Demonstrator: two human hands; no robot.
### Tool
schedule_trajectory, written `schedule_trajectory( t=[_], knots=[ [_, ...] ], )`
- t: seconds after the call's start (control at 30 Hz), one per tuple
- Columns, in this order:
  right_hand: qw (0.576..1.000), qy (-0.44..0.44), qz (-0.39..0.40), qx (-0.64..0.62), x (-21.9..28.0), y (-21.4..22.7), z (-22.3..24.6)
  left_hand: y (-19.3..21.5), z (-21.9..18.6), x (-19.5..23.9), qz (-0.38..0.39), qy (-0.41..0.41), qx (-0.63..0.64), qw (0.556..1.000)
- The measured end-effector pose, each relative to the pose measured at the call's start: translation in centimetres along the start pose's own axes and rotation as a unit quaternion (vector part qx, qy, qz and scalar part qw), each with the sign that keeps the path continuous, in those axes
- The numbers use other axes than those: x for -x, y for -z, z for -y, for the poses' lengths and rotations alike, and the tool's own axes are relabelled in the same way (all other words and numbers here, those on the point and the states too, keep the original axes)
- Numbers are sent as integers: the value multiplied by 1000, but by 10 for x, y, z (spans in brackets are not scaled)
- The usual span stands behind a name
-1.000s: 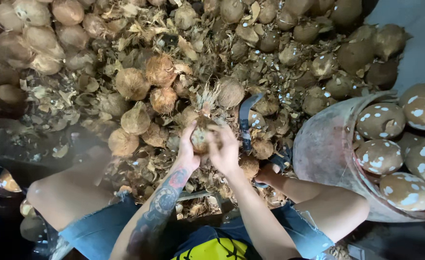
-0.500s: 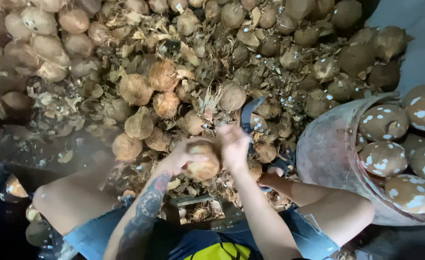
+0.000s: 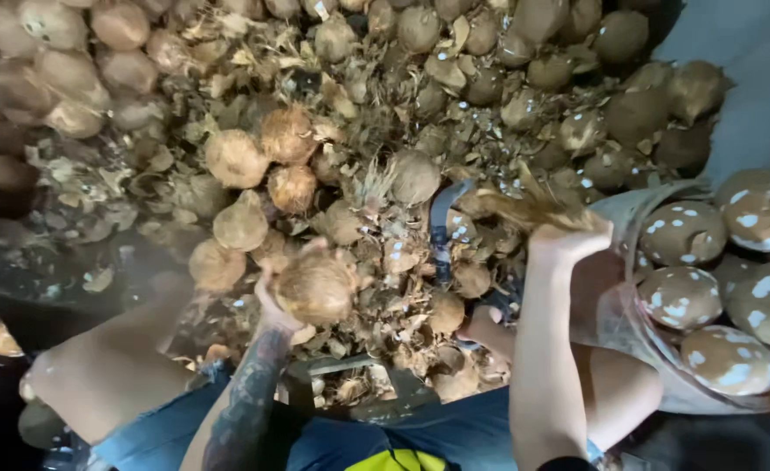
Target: The person sits on the floor and uses a knife to peel the husk off coconuts. They hold the coconut in one hand and strike the husk with the knife in the other, removing the fibrous outer layer. The peeled coconuts are placed into a large bucket to the right.
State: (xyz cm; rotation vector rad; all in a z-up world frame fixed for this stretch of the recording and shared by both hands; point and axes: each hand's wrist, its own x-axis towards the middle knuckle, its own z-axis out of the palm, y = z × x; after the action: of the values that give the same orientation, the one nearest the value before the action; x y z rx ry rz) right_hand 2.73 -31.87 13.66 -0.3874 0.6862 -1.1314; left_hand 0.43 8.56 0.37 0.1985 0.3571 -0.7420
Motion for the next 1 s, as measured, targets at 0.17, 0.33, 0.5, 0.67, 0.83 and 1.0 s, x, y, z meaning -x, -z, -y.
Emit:
schedule_trajectory(
  t=[0.17,0.33,0.5,0.67,0.83,1.0],
  knots=[
    [978,-201,30,56,-11,-6,-74,33,10,-16,-205,-76,8,976],
    [964,-175,99,177,52,-24,-167,55,1,-21,-193,-109,18,975],
    [893,-29,153,423,50,-40,-264,37,-9,-16,-253,-105,-18,962],
    [712,-274,149,630,36,-31,-287,67,-13,-32,-290,-81,-74,951],
    [606,-26,367,706,16,-7,-202,60,-8,-44,-272,-72,-46,958],
    [544,82,253,796,-51,114,-156,71,15,-66,-312,-42,-28,949]
  ],
)
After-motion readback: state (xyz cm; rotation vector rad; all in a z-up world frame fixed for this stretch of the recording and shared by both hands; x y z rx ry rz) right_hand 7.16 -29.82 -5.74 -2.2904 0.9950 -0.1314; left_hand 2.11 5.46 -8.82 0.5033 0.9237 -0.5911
